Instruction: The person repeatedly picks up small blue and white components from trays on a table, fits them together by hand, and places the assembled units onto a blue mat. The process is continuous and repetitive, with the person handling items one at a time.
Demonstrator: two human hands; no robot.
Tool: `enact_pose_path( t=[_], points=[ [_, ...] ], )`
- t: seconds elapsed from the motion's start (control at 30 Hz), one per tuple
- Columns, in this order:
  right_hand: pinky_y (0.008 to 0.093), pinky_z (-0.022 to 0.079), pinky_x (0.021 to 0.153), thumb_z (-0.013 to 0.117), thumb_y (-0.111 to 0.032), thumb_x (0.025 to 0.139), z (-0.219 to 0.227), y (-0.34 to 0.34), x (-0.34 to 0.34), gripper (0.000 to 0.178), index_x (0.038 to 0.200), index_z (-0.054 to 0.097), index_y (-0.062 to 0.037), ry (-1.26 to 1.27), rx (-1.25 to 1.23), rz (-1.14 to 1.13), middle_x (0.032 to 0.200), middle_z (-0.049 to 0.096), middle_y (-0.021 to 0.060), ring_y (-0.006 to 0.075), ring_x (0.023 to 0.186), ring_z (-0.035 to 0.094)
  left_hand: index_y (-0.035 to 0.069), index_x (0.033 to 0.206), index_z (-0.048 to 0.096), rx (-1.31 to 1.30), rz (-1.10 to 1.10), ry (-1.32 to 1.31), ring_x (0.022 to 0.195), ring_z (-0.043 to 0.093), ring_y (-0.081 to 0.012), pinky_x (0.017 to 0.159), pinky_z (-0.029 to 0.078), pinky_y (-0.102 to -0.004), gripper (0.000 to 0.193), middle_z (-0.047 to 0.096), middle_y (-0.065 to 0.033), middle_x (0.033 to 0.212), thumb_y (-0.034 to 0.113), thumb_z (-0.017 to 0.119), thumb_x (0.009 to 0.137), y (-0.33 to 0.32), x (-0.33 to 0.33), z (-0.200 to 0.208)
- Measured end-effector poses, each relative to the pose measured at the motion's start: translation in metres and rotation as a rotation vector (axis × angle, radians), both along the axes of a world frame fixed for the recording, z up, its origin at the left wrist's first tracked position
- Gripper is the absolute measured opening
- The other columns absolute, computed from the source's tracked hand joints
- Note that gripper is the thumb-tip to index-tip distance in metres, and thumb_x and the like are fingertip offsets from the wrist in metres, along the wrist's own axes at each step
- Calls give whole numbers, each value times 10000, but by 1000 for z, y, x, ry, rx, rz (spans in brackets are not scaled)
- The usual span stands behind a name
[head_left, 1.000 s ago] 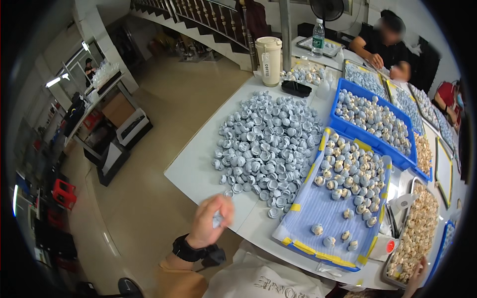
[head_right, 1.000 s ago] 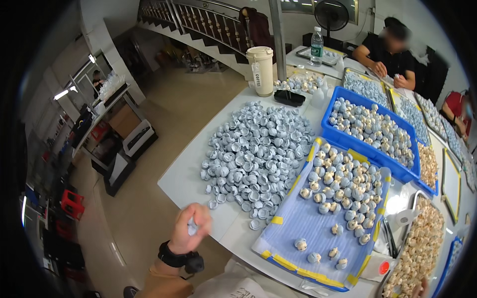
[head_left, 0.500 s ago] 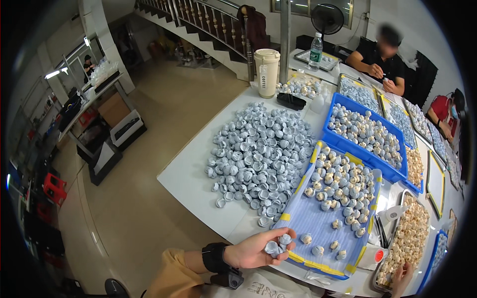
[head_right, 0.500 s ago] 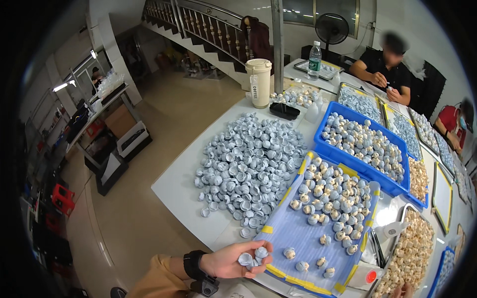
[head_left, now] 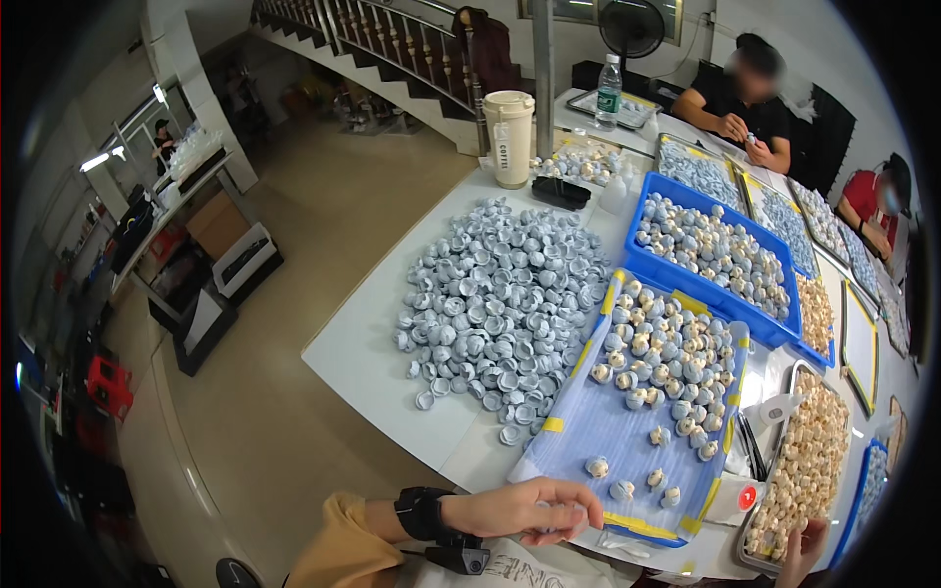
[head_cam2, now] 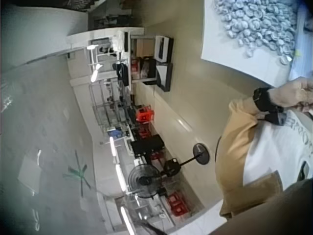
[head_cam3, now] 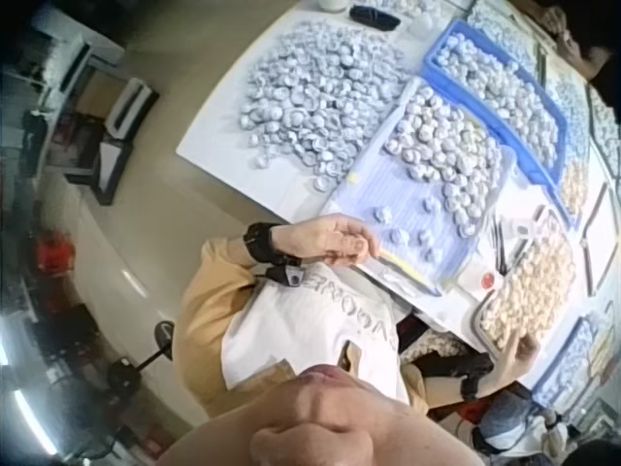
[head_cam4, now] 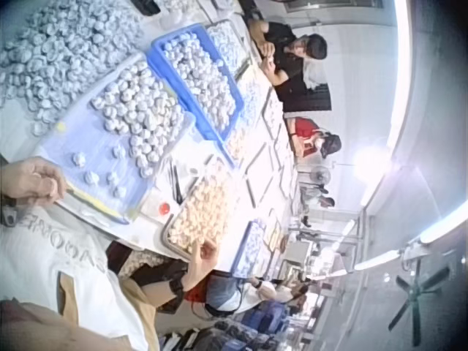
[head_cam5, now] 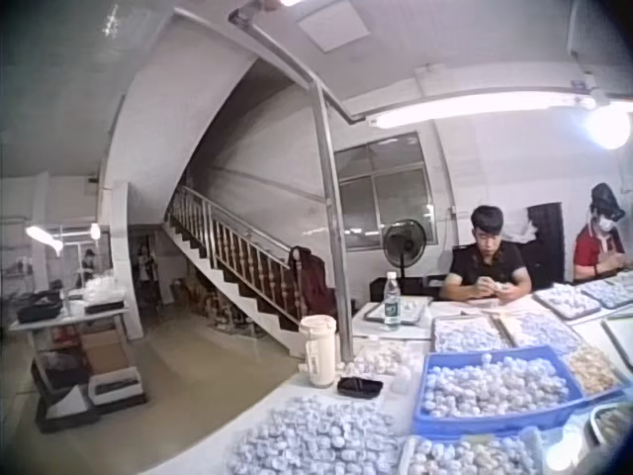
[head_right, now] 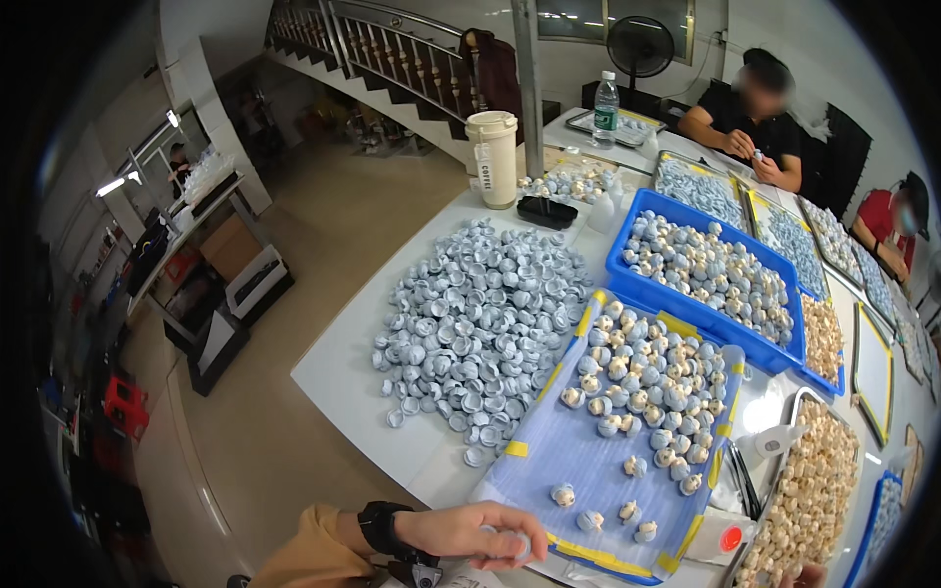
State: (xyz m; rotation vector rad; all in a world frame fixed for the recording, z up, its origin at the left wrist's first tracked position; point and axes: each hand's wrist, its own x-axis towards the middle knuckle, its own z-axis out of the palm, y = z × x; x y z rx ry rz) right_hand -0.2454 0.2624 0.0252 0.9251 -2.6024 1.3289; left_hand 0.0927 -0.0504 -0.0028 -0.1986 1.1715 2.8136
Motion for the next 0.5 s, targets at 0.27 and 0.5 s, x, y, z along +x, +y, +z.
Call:
enact_pose_path(
  t=[0.27, 0.5],
  points=[
    [389, 494, 718, 665, 63, 652, 46, -157, 168, 261, 905, 611, 27, 188, -284, 1043, 880, 648, 184, 346, 798, 615, 71, 1176, 524, -182, -88, 118, 650, 424, -22, 567, 358, -178, 350, 500, 22, 804, 337, 439, 965, 26, -28, -10],
    [388, 475, 755, 695, 32, 637, 30, -162, 172, 284, 912, 637, -13, 108, -311, 953, 949, 642, 154, 335, 864, 597, 32, 1163, 500, -443, 79, 296, 979, 461, -111, 904, 352, -284, 408, 524, -19, 1005, 346, 553, 908, 28, -33, -4]
  ],
)
